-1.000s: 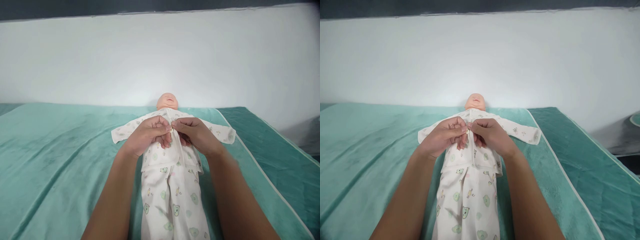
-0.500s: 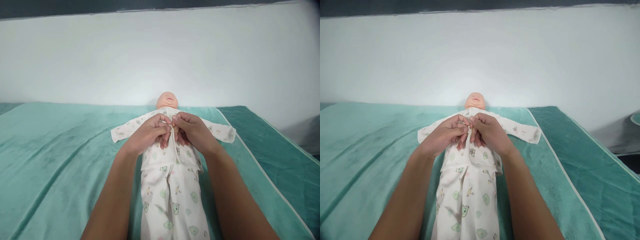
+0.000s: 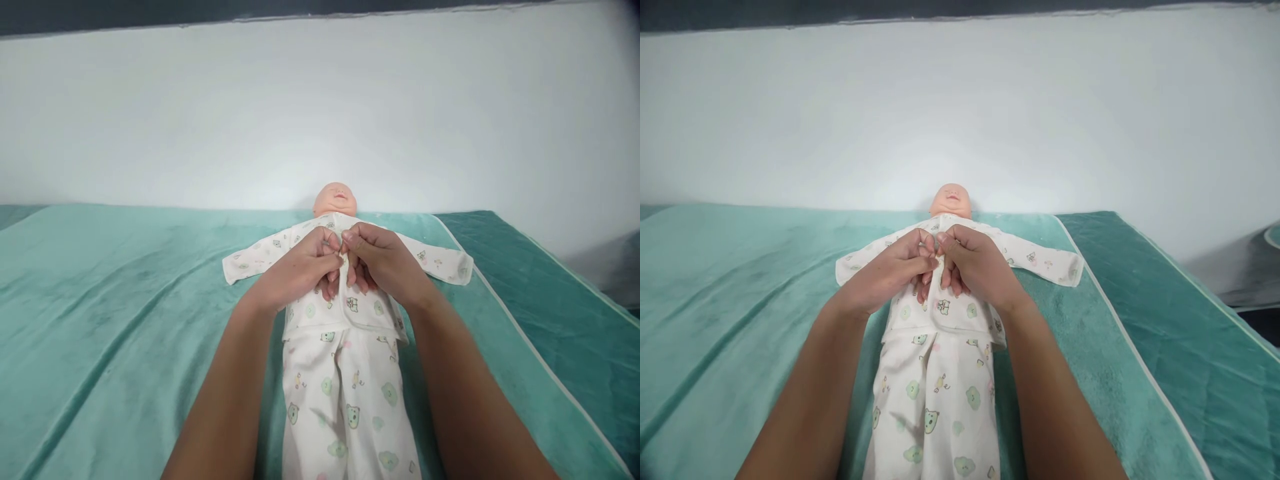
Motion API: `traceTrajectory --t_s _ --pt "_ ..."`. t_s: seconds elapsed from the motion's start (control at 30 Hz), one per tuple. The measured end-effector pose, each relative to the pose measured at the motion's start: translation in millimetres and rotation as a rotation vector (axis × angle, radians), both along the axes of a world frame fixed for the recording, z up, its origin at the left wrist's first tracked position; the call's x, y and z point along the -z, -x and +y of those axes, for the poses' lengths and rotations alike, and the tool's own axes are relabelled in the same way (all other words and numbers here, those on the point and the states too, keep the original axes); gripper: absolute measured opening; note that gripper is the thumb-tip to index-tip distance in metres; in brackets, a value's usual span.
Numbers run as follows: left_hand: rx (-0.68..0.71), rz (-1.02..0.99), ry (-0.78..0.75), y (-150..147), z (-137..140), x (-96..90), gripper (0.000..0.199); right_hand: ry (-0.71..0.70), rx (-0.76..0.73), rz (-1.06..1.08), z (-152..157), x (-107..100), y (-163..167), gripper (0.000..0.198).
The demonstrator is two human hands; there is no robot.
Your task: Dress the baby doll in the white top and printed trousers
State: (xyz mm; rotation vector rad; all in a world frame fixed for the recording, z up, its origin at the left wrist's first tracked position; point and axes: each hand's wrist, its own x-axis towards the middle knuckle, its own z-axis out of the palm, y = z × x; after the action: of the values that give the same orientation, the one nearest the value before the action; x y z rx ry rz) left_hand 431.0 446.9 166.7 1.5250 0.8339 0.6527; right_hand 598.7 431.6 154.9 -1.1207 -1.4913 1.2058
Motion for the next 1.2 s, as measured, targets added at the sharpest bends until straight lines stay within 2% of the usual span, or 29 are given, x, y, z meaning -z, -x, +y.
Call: traceTrajectory --t_s 0.17,0.37,0.67,0.83,0.93,1.03,1.13,1.2 --pt "0.009 -0.009 -0.001 0.9 0.8 0.6 0.012 0.001 0.008 -0.002 -0.6 -0.9 0.6 0.039" --pt "0.05 -0.066 0.078 2.9 2.7 1.8 0.014 0.017 0.002 0.032 -0.6 -1.9 -0.1 0.034" --pt "0.102 -0.069 0.083 6.5 4.5 0.3 0.011 0.023 -0.136 0.001 -0.4 -0.5 -8.7 0.022" --pt "0.15 -0.022 0.083 12.6 4.4 -2.3 0.017 0.023 -0.112 -0.011 -1.5 -3.7 -7.1 0.021" --pt "0.169 -0.029 0.069 14.9 4.1 -4.1 0.019 -0.015 -0.034 0.028 -1.6 -4.8 -7.0 0.017" --pt "0.029 -0.089 -0.011 14.3 5.9 -4.2 0.012 -0.105 0.146 0.126 2.1 -1.7 -8.3 0.012" --pt "-0.258 -0.129 -0.138 11.0 11.9 1.1 0.007 -0.239 0.354 0.158 8.8 5.2 -8.4 0.009" --pt "-0.458 -0.067 -0.261 8.0 17.6 8.6 0.004 -0.311 0.431 0.081 13.0 11.1 -7.1 0.008"
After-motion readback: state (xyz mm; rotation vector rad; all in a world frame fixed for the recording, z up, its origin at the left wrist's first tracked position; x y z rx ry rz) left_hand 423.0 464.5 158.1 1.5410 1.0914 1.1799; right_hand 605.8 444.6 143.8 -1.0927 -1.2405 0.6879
